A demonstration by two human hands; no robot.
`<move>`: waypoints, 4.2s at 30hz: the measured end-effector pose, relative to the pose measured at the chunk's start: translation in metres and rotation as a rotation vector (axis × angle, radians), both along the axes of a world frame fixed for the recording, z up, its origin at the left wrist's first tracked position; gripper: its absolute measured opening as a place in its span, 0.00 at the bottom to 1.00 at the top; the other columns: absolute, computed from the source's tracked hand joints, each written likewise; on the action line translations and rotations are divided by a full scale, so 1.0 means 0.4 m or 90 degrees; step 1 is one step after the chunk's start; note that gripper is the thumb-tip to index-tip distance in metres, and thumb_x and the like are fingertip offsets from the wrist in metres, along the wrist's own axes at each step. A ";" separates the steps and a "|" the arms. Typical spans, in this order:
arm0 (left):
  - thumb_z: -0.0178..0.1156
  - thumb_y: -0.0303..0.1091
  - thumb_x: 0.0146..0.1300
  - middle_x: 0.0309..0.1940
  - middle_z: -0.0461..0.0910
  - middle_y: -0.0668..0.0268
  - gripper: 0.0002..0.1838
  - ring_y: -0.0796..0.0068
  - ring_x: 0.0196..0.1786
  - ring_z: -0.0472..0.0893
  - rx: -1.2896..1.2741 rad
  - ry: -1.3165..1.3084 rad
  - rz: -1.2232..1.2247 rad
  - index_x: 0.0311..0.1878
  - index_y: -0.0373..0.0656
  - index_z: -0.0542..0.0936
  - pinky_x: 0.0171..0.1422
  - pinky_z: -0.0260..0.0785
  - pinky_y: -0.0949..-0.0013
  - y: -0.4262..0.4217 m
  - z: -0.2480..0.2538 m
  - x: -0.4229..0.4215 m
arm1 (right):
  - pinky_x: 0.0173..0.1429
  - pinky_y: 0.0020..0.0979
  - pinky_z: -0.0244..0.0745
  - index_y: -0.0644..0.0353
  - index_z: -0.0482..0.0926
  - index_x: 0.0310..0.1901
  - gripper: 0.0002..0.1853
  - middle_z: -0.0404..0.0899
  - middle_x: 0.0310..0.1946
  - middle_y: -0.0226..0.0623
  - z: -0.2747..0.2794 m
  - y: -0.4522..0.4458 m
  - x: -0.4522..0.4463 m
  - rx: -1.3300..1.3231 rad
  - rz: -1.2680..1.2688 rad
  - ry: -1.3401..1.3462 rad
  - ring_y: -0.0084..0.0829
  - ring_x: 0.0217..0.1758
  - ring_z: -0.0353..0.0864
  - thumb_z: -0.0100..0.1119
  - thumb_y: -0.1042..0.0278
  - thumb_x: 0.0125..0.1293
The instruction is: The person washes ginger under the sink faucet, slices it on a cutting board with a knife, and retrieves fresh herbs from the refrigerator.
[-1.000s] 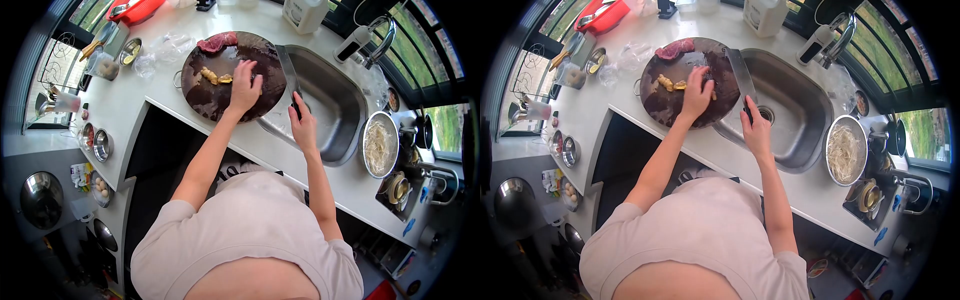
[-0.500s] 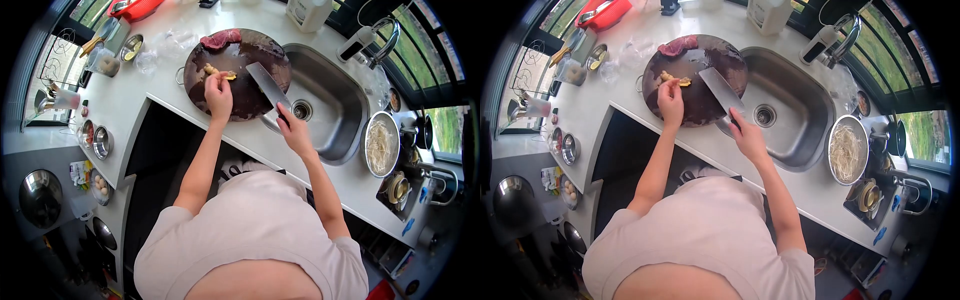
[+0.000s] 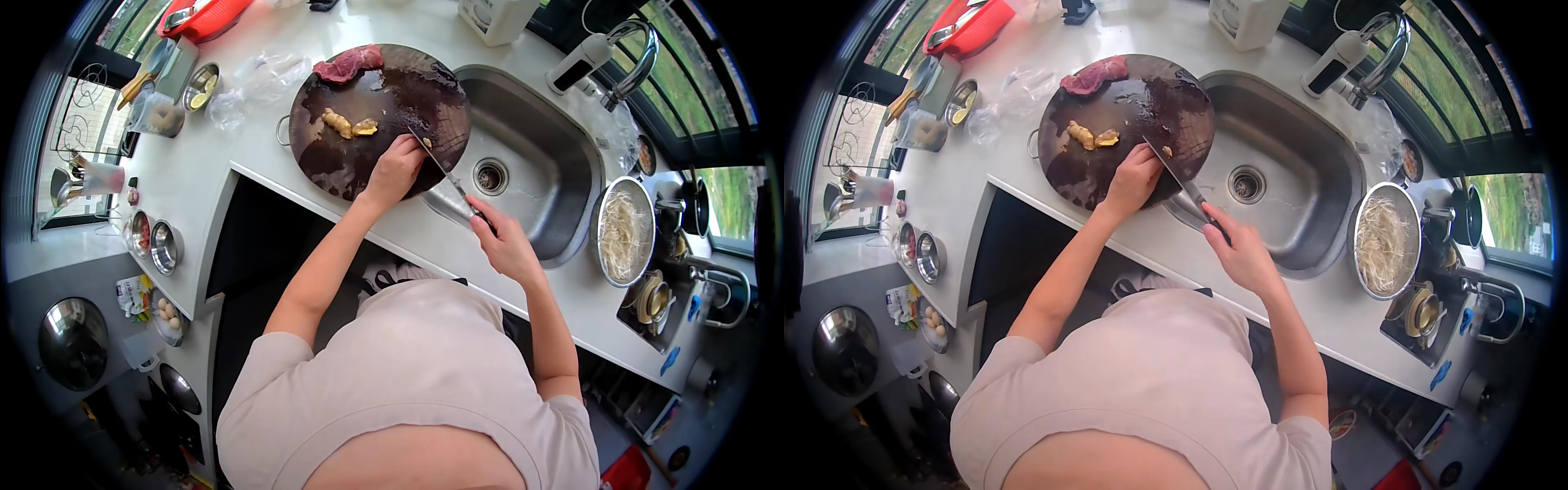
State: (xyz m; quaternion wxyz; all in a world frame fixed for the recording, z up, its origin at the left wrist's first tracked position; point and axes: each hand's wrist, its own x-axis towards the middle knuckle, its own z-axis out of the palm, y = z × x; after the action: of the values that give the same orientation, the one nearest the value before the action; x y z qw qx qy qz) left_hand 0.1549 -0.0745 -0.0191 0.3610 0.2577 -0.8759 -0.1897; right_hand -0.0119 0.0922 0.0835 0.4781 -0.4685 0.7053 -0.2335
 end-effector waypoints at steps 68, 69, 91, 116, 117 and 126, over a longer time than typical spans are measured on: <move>0.57 0.19 0.48 0.34 0.78 0.61 0.06 0.60 0.44 0.77 -0.013 0.002 0.018 0.30 0.40 0.78 0.47 0.72 0.63 -0.004 -0.011 0.013 | 0.17 0.26 0.63 0.53 0.68 0.65 0.23 0.63 0.21 0.27 0.072 -0.044 -0.017 0.175 -0.032 -0.127 0.17 0.19 0.63 0.43 0.56 0.72; 0.56 0.19 0.49 0.33 0.78 0.61 0.06 0.60 0.43 0.77 -0.013 0.006 0.016 0.30 0.40 0.78 0.47 0.72 0.63 -0.004 -0.013 0.015 | 0.19 0.26 0.65 0.54 0.68 0.65 0.23 0.64 0.22 0.28 0.074 -0.044 -0.020 0.204 -0.027 -0.119 0.18 0.20 0.65 0.43 0.56 0.72; 0.56 0.16 0.49 0.37 0.77 0.57 0.08 0.55 0.47 0.76 0.042 0.046 0.084 0.33 0.37 0.78 0.51 0.70 0.60 -0.013 0.000 0.001 | 0.22 0.28 0.65 0.55 0.68 0.65 0.24 0.66 0.20 0.29 0.002 -0.054 0.019 0.077 -0.053 -0.123 0.20 0.21 0.64 0.45 0.54 0.72; 0.57 0.20 0.51 0.44 0.76 0.59 0.15 0.59 0.51 0.73 -0.030 -0.058 0.066 0.45 0.36 0.79 0.55 0.67 0.61 -0.004 0.022 0.066 | 0.14 0.24 0.59 0.55 0.67 0.66 0.24 0.63 0.18 0.26 -0.012 -0.058 0.013 0.081 -0.095 -0.194 0.17 0.12 0.60 0.43 0.55 0.72; 0.57 0.19 0.51 0.44 0.76 0.58 0.16 0.58 0.51 0.73 -0.021 -0.045 0.052 0.45 0.35 0.79 0.56 0.67 0.61 -0.001 0.020 0.064 | 0.14 0.24 0.59 0.55 0.67 0.65 0.24 0.63 0.18 0.26 -0.008 -0.056 0.012 0.073 -0.092 -0.174 0.17 0.13 0.60 0.43 0.55 0.72; 0.55 0.16 0.49 0.43 0.76 0.54 0.13 0.52 0.51 0.74 0.021 -0.015 0.025 0.40 0.35 0.77 0.55 0.69 0.59 0.001 0.025 0.055 | 0.22 0.31 0.67 0.55 0.69 0.64 0.23 0.69 0.19 0.33 0.026 -0.027 0.000 0.023 0.023 -0.050 0.22 0.14 0.64 0.45 0.56 0.71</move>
State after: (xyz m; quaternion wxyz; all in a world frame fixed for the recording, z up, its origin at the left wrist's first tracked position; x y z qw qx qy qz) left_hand 0.1768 -0.0741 -0.0093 0.3499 0.2834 -0.8715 -0.1942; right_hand -0.0120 0.0813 0.0941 0.5181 -0.4626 0.6816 -0.2302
